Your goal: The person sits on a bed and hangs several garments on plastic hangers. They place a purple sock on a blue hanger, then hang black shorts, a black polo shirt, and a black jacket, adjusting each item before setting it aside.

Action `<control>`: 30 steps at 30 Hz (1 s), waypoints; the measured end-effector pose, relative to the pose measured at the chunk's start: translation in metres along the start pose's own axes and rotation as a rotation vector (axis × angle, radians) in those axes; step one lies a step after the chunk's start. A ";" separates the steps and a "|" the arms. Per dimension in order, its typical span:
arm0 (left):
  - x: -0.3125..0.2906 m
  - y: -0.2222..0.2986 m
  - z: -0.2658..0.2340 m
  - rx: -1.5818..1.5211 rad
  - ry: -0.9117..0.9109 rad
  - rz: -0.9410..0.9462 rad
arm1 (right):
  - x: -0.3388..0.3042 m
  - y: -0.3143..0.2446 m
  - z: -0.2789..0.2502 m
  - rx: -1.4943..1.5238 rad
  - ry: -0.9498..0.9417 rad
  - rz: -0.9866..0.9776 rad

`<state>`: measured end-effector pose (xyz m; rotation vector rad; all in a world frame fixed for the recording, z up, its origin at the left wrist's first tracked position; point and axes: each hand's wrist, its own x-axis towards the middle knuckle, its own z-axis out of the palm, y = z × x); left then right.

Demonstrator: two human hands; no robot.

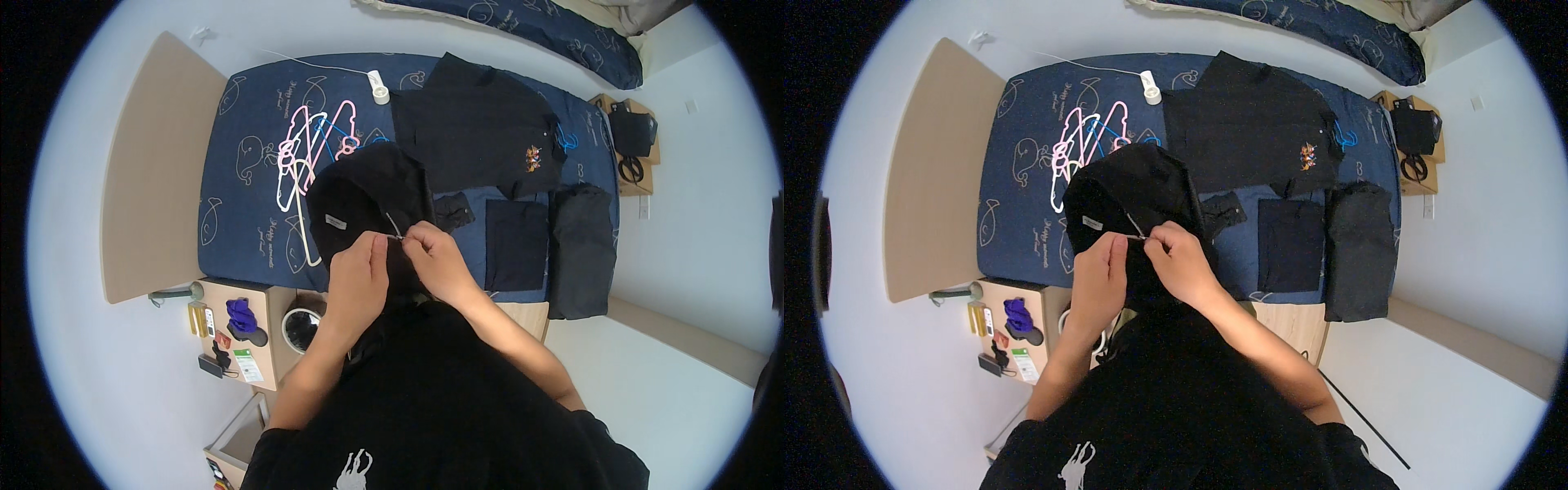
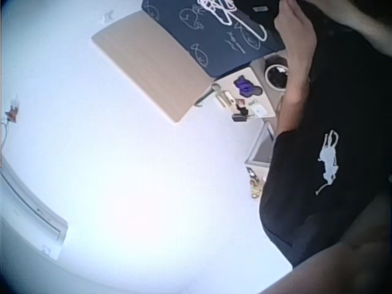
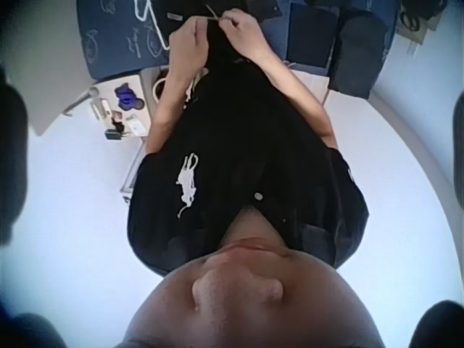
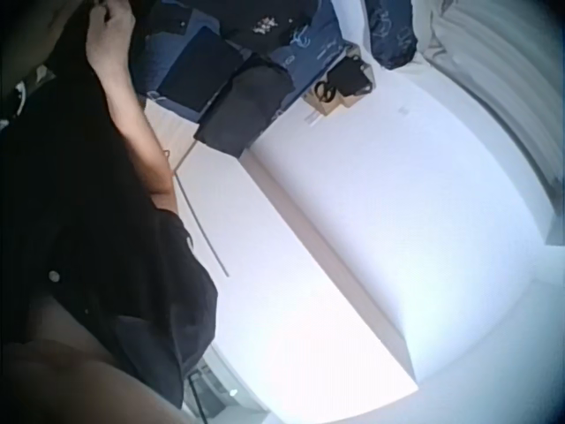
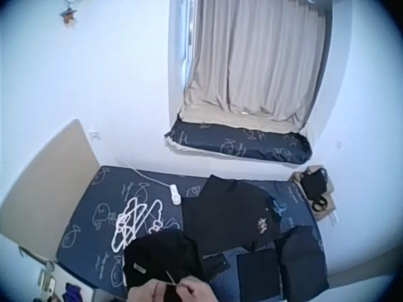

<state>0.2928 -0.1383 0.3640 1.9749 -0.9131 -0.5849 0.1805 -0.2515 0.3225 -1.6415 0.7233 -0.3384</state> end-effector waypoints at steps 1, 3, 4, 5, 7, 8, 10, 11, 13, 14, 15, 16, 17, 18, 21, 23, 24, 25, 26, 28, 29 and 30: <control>-0.001 0.000 0.001 -0.002 0.012 0.009 | -0.001 0.007 0.003 -0.031 0.067 -0.068; -0.002 0.001 0.000 -0.008 0.037 0.026 | 0.001 0.020 0.005 -0.072 0.127 -0.086; -0.003 0.001 0.000 -0.018 0.034 0.018 | 0.002 0.024 0.005 -0.092 0.156 -0.094; -0.003 0.001 0.000 -0.028 0.030 0.011 | 0.003 0.026 0.005 -0.091 0.143 -0.075; -0.006 0.001 -0.002 -0.044 0.015 0.005 | 0.003 0.028 0.004 -0.084 0.112 -0.038; -0.007 0.001 -0.003 -0.054 0.001 0.007 | 0.002 0.030 0.004 -0.086 0.088 -0.025; -0.008 -0.003 -0.006 -0.071 -0.011 0.035 | 0.003 0.033 0.004 -0.088 0.037 -0.005; -0.008 -0.012 -0.005 -0.079 -0.011 0.059 | 0.001 0.031 0.003 0.030 0.039 0.051; -0.004 -0.034 -0.005 -0.071 0.115 0.167 | -0.005 0.024 0.003 0.267 0.034 0.161; -0.001 -0.052 0.005 -0.139 0.302 0.063 | -0.007 0.035 -0.002 0.253 -0.026 0.161; -0.002 -0.070 0.013 0.041 0.433 0.012 | -0.011 0.038 -0.003 0.273 0.000 0.163; -0.002 -0.089 0.020 0.227 0.565 -0.040 | -0.016 0.041 -0.003 0.294 0.022 0.162; -0.008 -0.115 0.034 0.234 0.557 -0.285 | -0.020 0.045 -0.002 0.312 0.019 0.143; -0.018 -0.143 0.052 0.236 0.541 -0.530 | -0.025 0.053 -0.001 0.330 0.018 0.126; -0.031 -0.157 0.053 -0.350 0.249 -1.171 | -0.046 0.071 -0.003 0.322 0.008 0.114; -0.038 -0.161 0.052 -0.755 0.067 -1.395 | -0.058 0.072 -0.007 0.273 -0.063 0.104; -0.043 -0.163 0.059 -0.861 0.021 -1.447 | -0.067 0.079 -0.011 0.261 -0.108 0.104; -0.050 -0.167 0.065 -0.966 -0.023 -1.501 | -0.076 0.089 -0.015 0.253 -0.156 0.109; -0.059 -0.181 0.074 -1.000 -0.031 -1.461 | -0.082 0.096 -0.019 0.245 -0.206 0.113; -0.066 -0.195 0.085 -1.064 -0.062 -1.387 | -0.093 0.102 -0.029 0.083 -0.288 0.143; -0.067 -0.186 0.087 -1.101 0.075 -1.356 | -0.098 0.114 -0.037 -0.064 -0.350 0.135; -0.065 -0.173 0.083 -1.022 0.088 -1.321 | -0.103 0.125 -0.045 -0.213 -0.404 0.128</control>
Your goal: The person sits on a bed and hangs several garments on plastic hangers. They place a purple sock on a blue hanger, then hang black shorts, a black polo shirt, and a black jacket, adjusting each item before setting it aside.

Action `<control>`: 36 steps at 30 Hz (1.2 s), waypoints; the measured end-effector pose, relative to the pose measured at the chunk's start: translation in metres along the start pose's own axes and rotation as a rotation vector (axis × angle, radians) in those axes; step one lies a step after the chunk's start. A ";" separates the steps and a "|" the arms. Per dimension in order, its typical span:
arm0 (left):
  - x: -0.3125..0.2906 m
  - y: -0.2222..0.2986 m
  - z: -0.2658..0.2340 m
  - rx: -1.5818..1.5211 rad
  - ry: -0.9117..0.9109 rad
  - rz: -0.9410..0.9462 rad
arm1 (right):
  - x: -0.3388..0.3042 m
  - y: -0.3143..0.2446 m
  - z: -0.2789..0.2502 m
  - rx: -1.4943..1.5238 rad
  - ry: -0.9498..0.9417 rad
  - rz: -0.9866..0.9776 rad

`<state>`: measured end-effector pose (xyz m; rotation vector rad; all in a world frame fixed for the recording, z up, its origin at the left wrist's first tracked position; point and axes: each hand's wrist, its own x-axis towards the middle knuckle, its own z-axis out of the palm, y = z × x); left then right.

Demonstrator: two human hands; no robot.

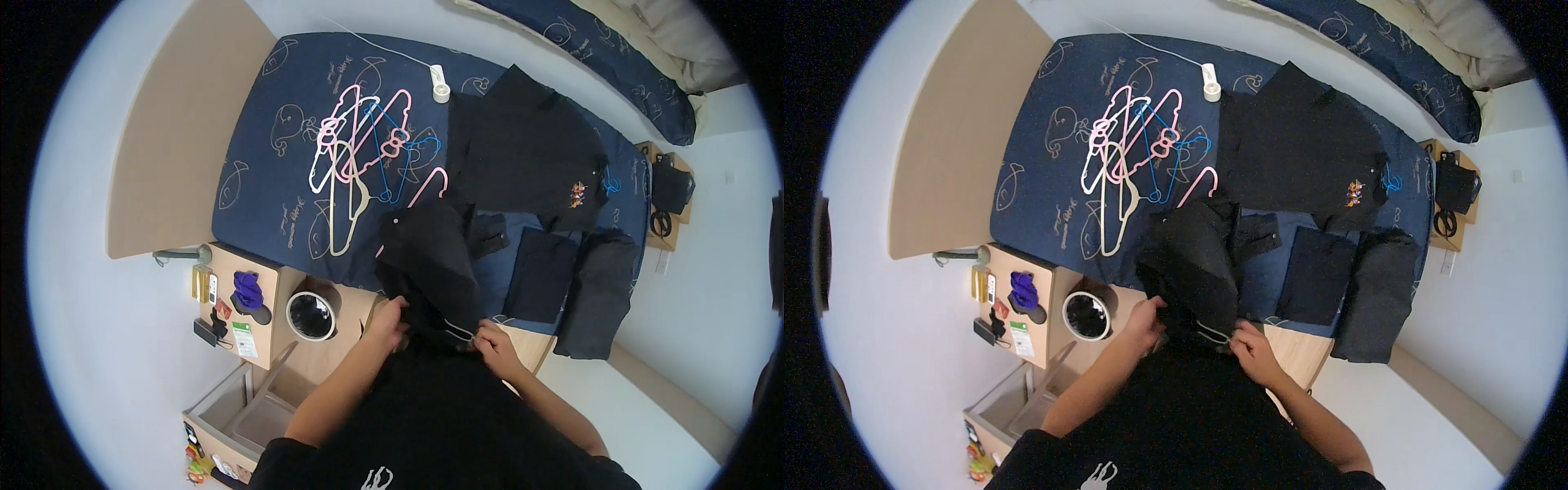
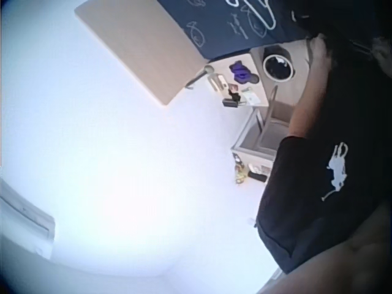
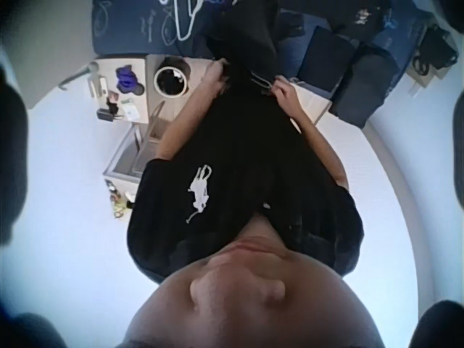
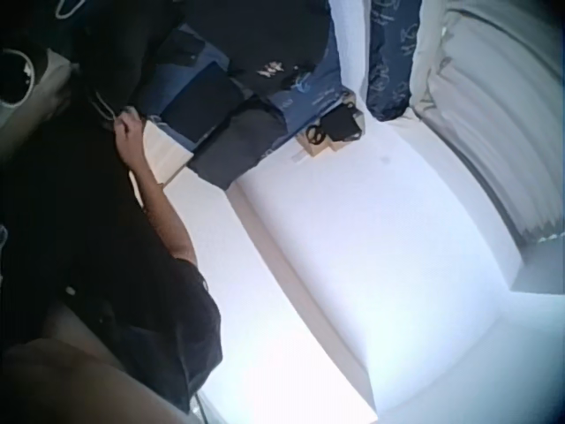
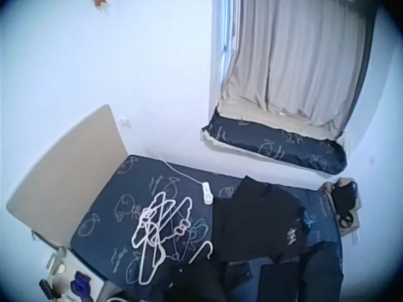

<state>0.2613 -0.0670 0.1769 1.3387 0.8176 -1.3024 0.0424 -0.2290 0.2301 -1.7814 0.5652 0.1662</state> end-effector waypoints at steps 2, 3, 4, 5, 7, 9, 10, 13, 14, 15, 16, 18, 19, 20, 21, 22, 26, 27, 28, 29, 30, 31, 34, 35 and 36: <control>-0.008 0.002 0.004 0.112 0.064 0.110 | 0.000 0.031 0.000 -0.090 -0.140 0.184; -0.007 -0.002 0.003 0.247 0.081 0.220 | 0.001 0.043 -0.002 -0.131 -0.208 0.274; -0.011 -0.001 0.001 0.422 0.095 0.395 | 0.017 0.036 -0.016 -0.334 -0.405 0.352; -0.017 0.000 -0.001 0.597 0.106 0.569 | 0.035 0.025 -0.027 -0.545 -0.527 0.453; 0.003 -0.024 -0.019 0.805 0.141 0.800 | 0.098 -0.045 -0.055 -0.687 -0.507 0.464; -0.009 -0.021 -0.017 0.880 0.182 0.882 | 0.170 -0.088 -0.056 -0.474 -0.253 0.140; -0.015 -0.011 -0.012 0.923 0.143 0.813 | 0.208 -0.091 -0.044 -0.246 -0.186 0.050; 0.006 -0.022 -0.020 0.801 0.062 0.873 | 0.324 -0.051 0.041 0.361 -0.112 0.094; 0.014 -0.027 -0.025 0.804 0.059 0.772 | 0.359 -0.033 0.081 0.491 -0.050 0.221; 0.016 -0.026 -0.027 0.808 0.050 0.751 | 0.387 -0.005 0.116 0.518 -0.073 0.401; 0.017 -0.021 -0.028 0.814 0.049 0.734 | 0.417 0.025 0.149 0.545 -0.104 0.575; 0.024 -0.012 -0.035 0.696 0.005 0.611 | 0.452 0.078 0.221 0.526 -0.040 0.804; 0.030 -0.013 -0.039 0.643 -0.027 0.641 | 0.460 0.100 0.250 0.448 0.074 0.849; 0.032 -0.002 -0.042 0.733 -0.063 0.688 | 0.468 0.118 0.271 0.375 0.182 0.907; 0.040 -0.004 -0.052 0.725 -0.081 0.705 | 0.473 0.115 0.282 0.568 0.185 1.006; 0.043 -0.010 -0.058 0.718 -0.107 0.720 | 0.477 0.120 0.294 0.526 0.287 1.009; 0.066 -0.036 -0.077 0.376 -0.131 0.492 | 0.488 0.120 0.312 0.339 0.424 0.993; 0.061 -0.030 -0.078 0.516 -0.139 0.551 | 0.487 0.123 0.314 0.256 0.355 0.934; 0.058 -0.024 -0.078 0.586 -0.138 0.564 | 0.484 0.125 0.316 0.176 0.287 0.871; 0.053 -0.020 -0.080 0.660 -0.136 0.573 | 0.480 0.124 0.320 0.083 0.250 0.782; 0.049 -0.014 -0.076 0.665 -0.133 0.542 | 0.476 0.131 0.323 0.183 0.269 0.708; 0.044 -0.009 -0.071 0.678 -0.141 0.513 | 0.472 0.144 0.327 0.285 0.299 0.632; 0.038 -0.011 -0.073 0.453 -0.079 0.486 | 0.454 0.070 0.293 0.704 0.288 0.645; 0.039 -0.012 -0.076 0.556 -0.057 0.563 | 0.445 0.057 0.278 0.716 0.296 0.603; 0.046 -0.020 -0.084 0.625 -0.002 0.614 | 0.436 0.045 0.260 0.727 0.310 0.565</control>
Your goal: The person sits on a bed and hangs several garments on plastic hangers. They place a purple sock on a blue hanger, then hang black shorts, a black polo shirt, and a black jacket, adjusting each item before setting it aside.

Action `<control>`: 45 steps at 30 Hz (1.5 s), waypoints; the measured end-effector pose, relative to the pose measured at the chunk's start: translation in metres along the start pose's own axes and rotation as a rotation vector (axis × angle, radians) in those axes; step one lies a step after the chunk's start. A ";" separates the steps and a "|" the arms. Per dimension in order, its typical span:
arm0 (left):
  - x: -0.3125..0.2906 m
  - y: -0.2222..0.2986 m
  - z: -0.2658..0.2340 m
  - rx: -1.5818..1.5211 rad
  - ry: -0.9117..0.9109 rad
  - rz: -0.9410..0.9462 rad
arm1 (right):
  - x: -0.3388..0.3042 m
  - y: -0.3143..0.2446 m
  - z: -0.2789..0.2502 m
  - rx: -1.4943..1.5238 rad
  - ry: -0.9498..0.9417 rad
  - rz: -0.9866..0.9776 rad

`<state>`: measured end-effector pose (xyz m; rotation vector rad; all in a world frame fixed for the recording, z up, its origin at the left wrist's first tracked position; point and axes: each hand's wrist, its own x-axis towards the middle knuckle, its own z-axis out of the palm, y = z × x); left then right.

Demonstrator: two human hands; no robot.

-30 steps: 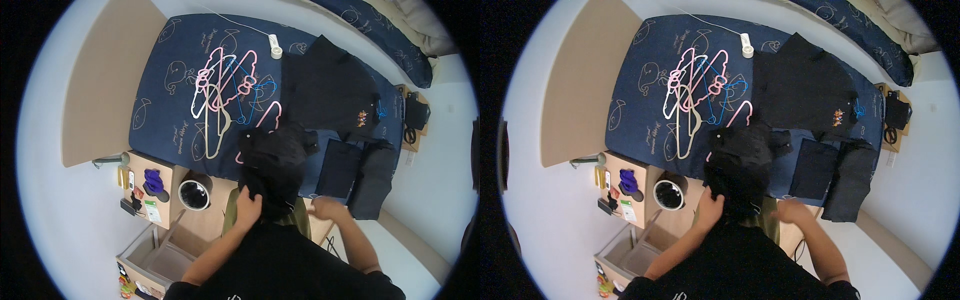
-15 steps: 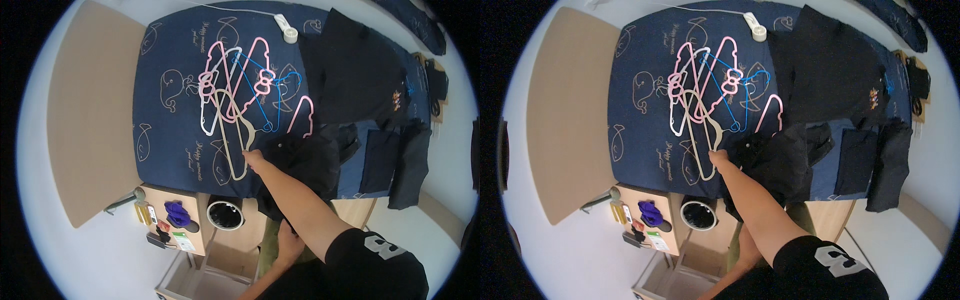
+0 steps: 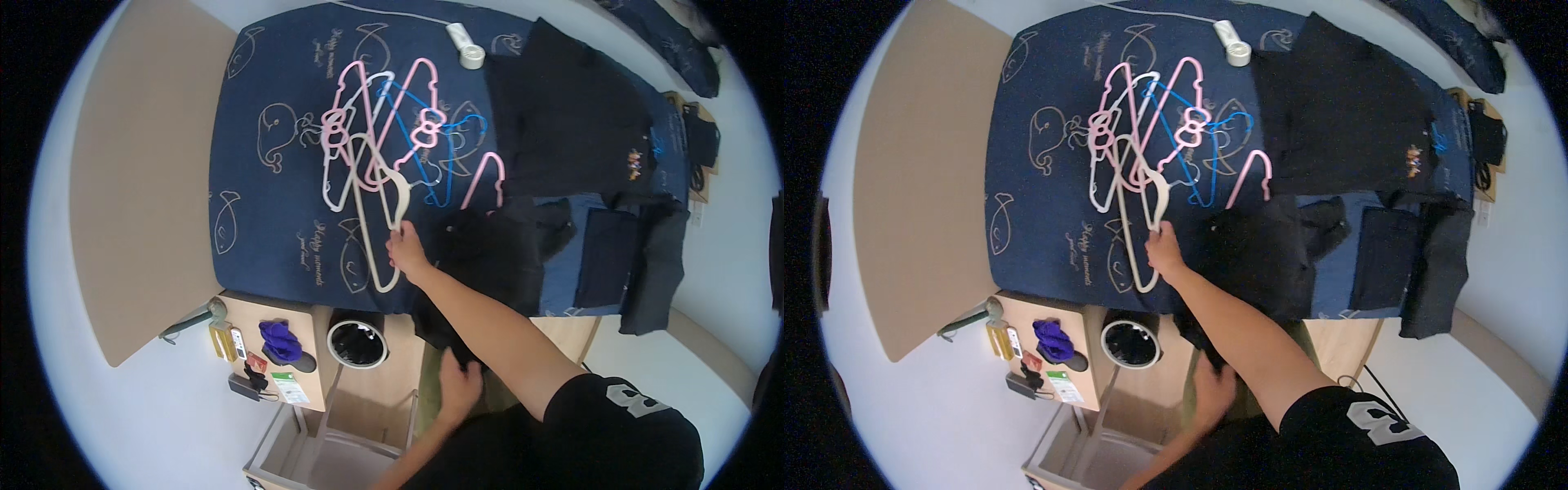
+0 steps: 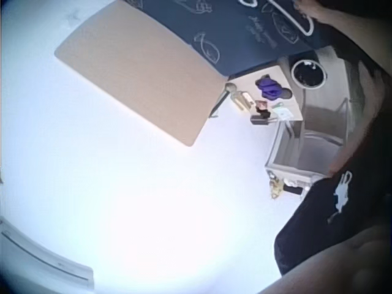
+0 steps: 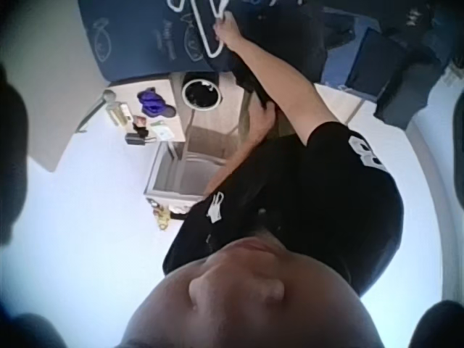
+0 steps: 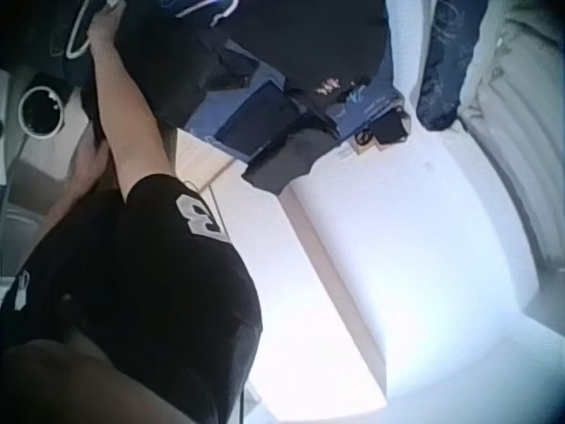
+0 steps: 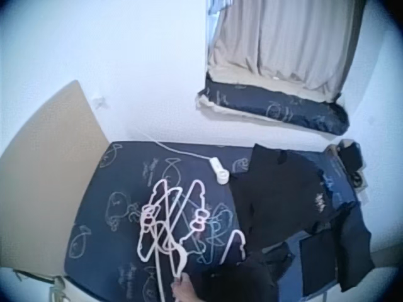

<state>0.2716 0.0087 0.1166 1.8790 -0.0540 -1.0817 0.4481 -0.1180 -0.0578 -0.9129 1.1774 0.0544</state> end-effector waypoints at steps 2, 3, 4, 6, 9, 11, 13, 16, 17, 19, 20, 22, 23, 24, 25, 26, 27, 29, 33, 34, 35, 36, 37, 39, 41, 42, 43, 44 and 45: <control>-0.005 -0.028 0.001 0.155 0.106 0.081 | -0.035 -0.047 -0.017 0.200 -0.040 -0.025; -0.001 -0.024 -0.002 0.161 0.141 0.068 | -0.054 -0.075 -0.030 0.165 -0.045 -0.034; 0.004 -0.021 -0.003 0.168 0.176 0.052 | -0.073 -0.102 -0.048 0.131 -0.048 -0.040; 0.008 0.029 -0.011 0.081 0.213 0.119 | -0.118 -0.147 -0.093 0.201 -0.080 -0.193; 0.021 0.057 -0.011 0.148 0.382 0.274 | -0.208 -0.209 -0.184 0.006 -0.020 -0.473; 0.021 0.077 -0.015 0.130 0.441 0.365 | -0.256 -0.222 -0.246 -0.210 0.040 -0.659; 0.029 0.092 -0.014 0.092 0.533 0.485 | -0.300 -0.231 -0.301 -0.459 0.087 -0.859; 0.007 0.153 -0.014 0.154 0.587 0.630 | -0.373 -0.229 -0.368 -0.675 0.126 -0.896; -0.006 0.177 -0.012 0.159 0.586 0.700 | -0.386 -0.227 -0.387 -0.712 0.129 -0.993; -0.021 0.220 -0.008 0.194 0.546 0.834 | -0.423 -0.229 -0.418 -0.787 0.168 -1.051; -0.030 0.242 -0.003 0.236 0.532 0.879 | -0.436 -0.230 -0.429 -0.806 0.199 -1.109; -0.055 0.284 0.004 0.297 0.469 0.928 | -0.459 -0.236 -0.445 -0.839 0.224 -1.139; -0.068 0.304 0.007 0.383 0.450 0.980 | -0.467 -0.236 -0.451 -0.823 0.228 -1.177; -0.080 0.323 0.012 0.470 0.434 1.033 | -0.472 -0.239 -0.456 -0.829 0.234 -1.227; -0.092 0.339 0.019 0.508 0.419 1.023 | -0.479 -0.242 -0.460 -0.837 0.238 -1.276; -0.113 0.359 0.029 0.622 0.463 1.160 | -0.485 -0.247 -0.463 -0.845 0.240 -1.324; -0.119 0.372 0.030 0.673 0.475 1.241 | -0.490 -0.251 -0.465 -0.857 0.261 -1.374; -0.136 0.398 0.032 0.776 0.495 1.320 | -0.503 -0.265 -0.463 -0.836 0.278 -1.441; -0.175 0.447 0.052 0.944 0.553 1.311 | -0.527 -0.295 -0.466 -0.802 0.274 -1.524; -0.185 0.457 0.058 0.981 0.569 1.287 | -0.538 -0.304 -0.467 -0.832 0.256 -1.529; -0.191 0.466 0.061 1.007 0.587 1.314 | -0.546 -0.310 -0.469 -0.855 0.270 -1.535; -0.195 0.471 0.065 1.010 0.589 1.324 | -0.552 -0.315 -0.472 -0.882 0.287 -1.534; -0.199 0.477 0.071 1.013 0.589 1.335 | -0.559 -0.320 -0.474 -0.893 0.293 -1.547; -0.203 0.486 0.077 1.014 0.589 1.390 | -0.576 -0.326 -0.472 -0.967 0.329 -1.543; -0.204 0.492 0.078 1.008 0.586 1.478 | -0.581 -0.328 -0.465 -0.994 0.333 -1.524; -0.204 0.495 0.082 0.978 0.601 1.492 | -0.580 -0.328 -0.463 -1.026 0.381 -1.566; -0.204 0.499 0.085 0.947 0.616 1.506 | -0.578 -0.327 -0.462 -1.058 0.431 -1.607; -0.203 0.502 0.089 0.915 0.630 1.519 | -0.578 -0.327 -0.458 -1.091 0.482 -1.645; -0.200 0.505 0.089 0.909 0.642 1.541 | -0.591 -0.329 -0.450 -1.125 0.492 -1.528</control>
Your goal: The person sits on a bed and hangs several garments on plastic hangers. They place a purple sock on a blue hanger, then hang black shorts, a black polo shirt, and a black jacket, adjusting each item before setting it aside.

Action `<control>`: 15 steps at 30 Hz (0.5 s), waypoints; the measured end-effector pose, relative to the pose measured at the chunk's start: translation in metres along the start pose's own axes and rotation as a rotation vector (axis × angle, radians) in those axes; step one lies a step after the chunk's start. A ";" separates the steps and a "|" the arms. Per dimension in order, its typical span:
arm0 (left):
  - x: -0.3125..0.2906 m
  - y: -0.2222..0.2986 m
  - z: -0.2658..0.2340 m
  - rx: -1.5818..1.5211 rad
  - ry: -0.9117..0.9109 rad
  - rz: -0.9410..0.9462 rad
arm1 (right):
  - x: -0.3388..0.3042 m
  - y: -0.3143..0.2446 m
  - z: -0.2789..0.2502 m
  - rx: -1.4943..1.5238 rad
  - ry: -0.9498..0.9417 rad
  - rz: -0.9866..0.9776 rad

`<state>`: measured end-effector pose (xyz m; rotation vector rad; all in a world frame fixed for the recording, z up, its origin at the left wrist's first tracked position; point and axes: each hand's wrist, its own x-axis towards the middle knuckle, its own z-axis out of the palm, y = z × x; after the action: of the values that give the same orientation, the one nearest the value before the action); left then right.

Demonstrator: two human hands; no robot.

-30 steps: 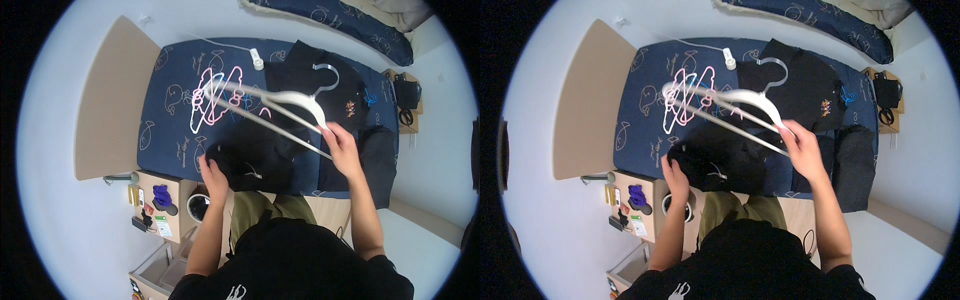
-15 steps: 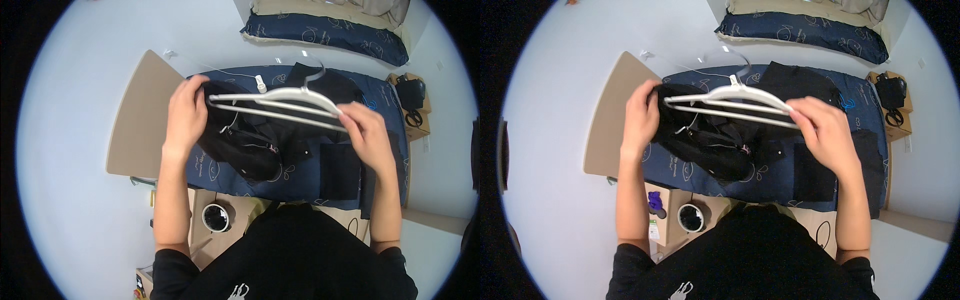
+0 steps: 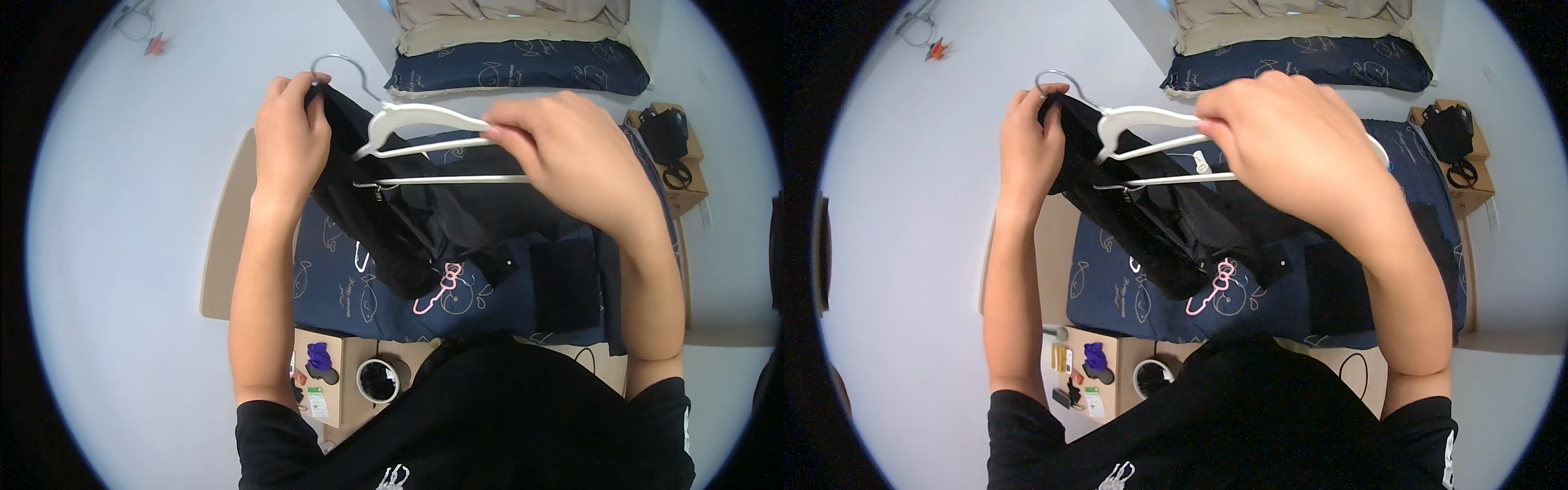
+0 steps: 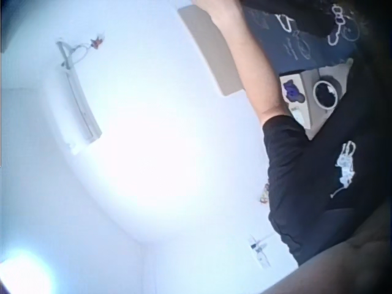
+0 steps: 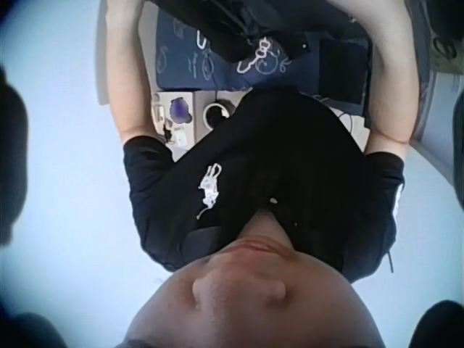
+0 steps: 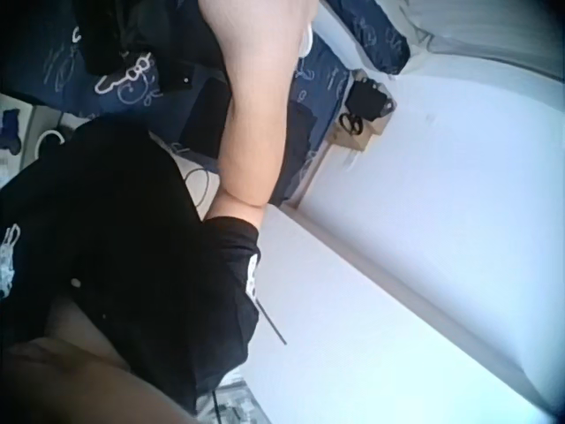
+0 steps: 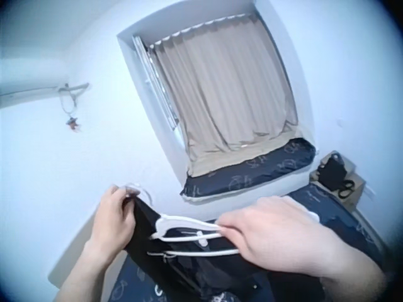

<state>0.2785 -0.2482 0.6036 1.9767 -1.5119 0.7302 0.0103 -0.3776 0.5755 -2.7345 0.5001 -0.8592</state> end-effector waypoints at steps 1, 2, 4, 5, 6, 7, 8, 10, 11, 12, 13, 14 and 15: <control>0.003 -0.005 0.003 0.004 0.020 0.013 | 0.002 -0.003 0.002 0.067 0.058 0.039; 0.005 -0.011 0.006 0.008 0.040 0.025 | 0.005 -0.004 0.004 0.134 0.115 0.076; 0.013 -0.021 0.011 -0.080 0.060 0.014 | 0.008 0.000 0.004 0.233 0.215 0.125; 0.016 -0.024 0.011 -0.122 0.070 0.007 | 0.008 0.004 0.010 0.225 0.208 0.082; 0.020 -0.024 0.012 -0.181 0.025 -0.038 | 0.009 0.010 0.019 0.214 0.202 0.042; 0.023 -0.023 0.011 -0.240 -0.020 -0.083 | 0.011 0.012 0.025 0.204 0.195 0.001; 0.025 -0.022 0.010 -0.297 -0.065 -0.128 | 0.013 0.012 0.027 0.159 0.069 0.077; 0.026 -0.006 0.007 -0.388 -0.165 -0.151 | 0.021 0.009 0.029 0.037 0.059 -0.005; 0.027 0.003 0.005 -0.431 -0.215 -0.162 | 0.025 0.008 0.031 -0.023 0.055 -0.046; 0.030 0.006 -0.001 -0.457 -0.260 -0.251 | 0.028 0.008 0.031 0.034 0.095 -0.025; 0.031 0.001 -0.003 -0.563 -0.251 -0.220 | 0.030 0.010 0.033 0.093 0.135 -0.006; 0.032 -0.006 -0.003 -0.668 -0.242 -0.187 | 0.030 0.014 0.036 0.153 0.174 0.012; 0.033 -0.012 -0.005 -0.770 -0.230 -0.155 | 0.032 0.019 0.040 0.214 0.212 0.025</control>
<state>0.2973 -0.2648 0.6292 1.5713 -1.4421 -0.1555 0.0539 -0.4026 0.5536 -2.4530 0.4512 -1.1330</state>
